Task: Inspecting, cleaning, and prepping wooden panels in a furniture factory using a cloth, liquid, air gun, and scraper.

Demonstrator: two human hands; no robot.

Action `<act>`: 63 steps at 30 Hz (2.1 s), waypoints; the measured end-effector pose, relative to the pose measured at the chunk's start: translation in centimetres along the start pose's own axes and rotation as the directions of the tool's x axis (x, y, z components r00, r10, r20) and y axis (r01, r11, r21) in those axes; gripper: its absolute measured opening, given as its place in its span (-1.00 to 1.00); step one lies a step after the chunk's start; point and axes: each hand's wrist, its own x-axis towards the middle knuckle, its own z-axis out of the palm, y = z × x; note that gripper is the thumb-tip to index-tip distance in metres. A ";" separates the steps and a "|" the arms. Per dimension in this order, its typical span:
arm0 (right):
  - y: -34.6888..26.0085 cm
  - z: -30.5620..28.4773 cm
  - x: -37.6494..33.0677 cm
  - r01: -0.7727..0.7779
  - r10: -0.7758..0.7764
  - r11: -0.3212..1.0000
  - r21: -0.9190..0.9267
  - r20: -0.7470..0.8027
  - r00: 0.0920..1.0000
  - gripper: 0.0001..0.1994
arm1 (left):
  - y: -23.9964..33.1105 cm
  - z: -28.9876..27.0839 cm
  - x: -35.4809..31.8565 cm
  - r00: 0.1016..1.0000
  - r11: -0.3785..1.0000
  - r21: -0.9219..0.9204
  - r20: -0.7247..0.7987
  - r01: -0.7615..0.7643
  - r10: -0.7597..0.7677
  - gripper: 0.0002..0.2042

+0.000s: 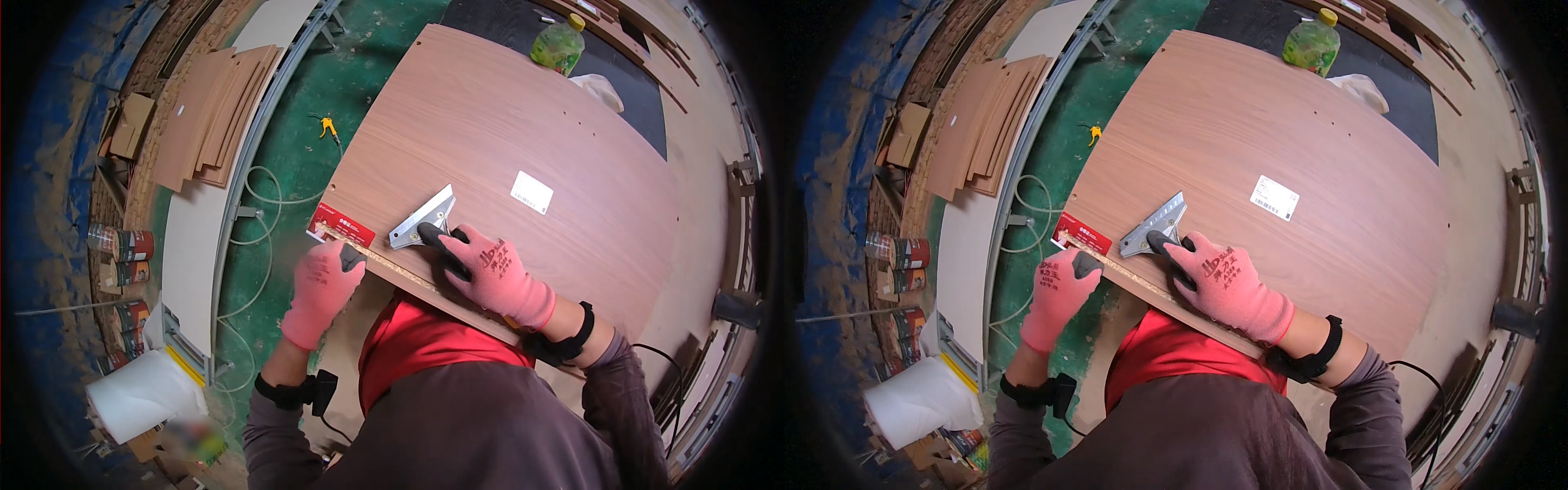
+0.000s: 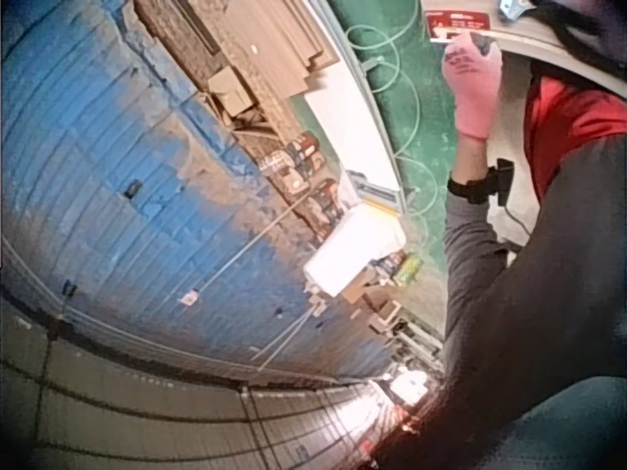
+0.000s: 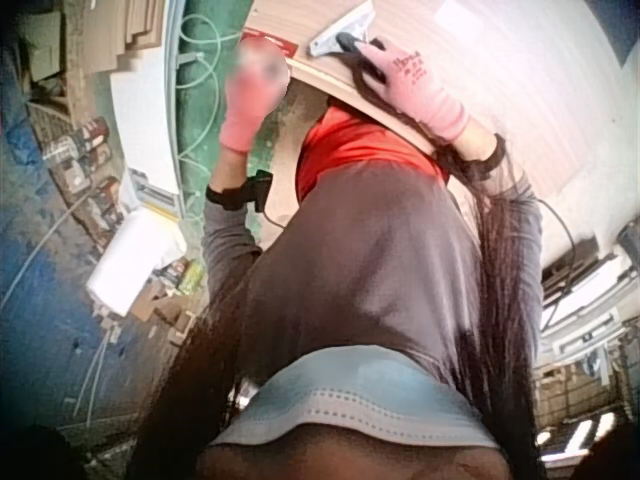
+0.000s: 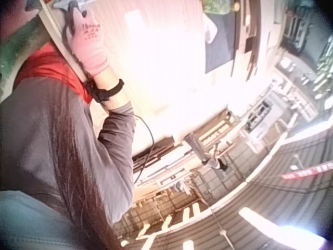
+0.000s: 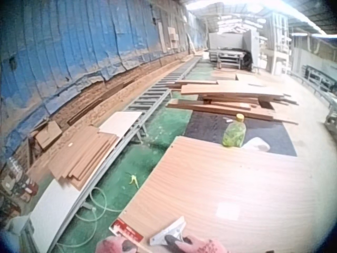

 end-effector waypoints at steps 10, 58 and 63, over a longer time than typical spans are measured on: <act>0.2 0.0 0.1 0.009 -0.009 1.000 0.023 -0.003 1.000 -0.61 | -2.0 0.1 0.4 0.993 0.948 -0.311 0.114 0.070 -0.036 -0.81; 0.7 0.0 0.0 0.001 0.002 0.995 0.097 -0.025 1.000 -0.61 | -0.6 4.2 -2.3 0.914 0.973 -0.170 -0.348 0.159 -0.210 -0.80; 0.9 0.0 0.0 -0.003 0.005 0.994 0.112 -0.020 1.000 -0.61 | -1.1 1.9 -3.4 0.772 0.767 -0.472 -0.242 0.435 -0.587 -0.75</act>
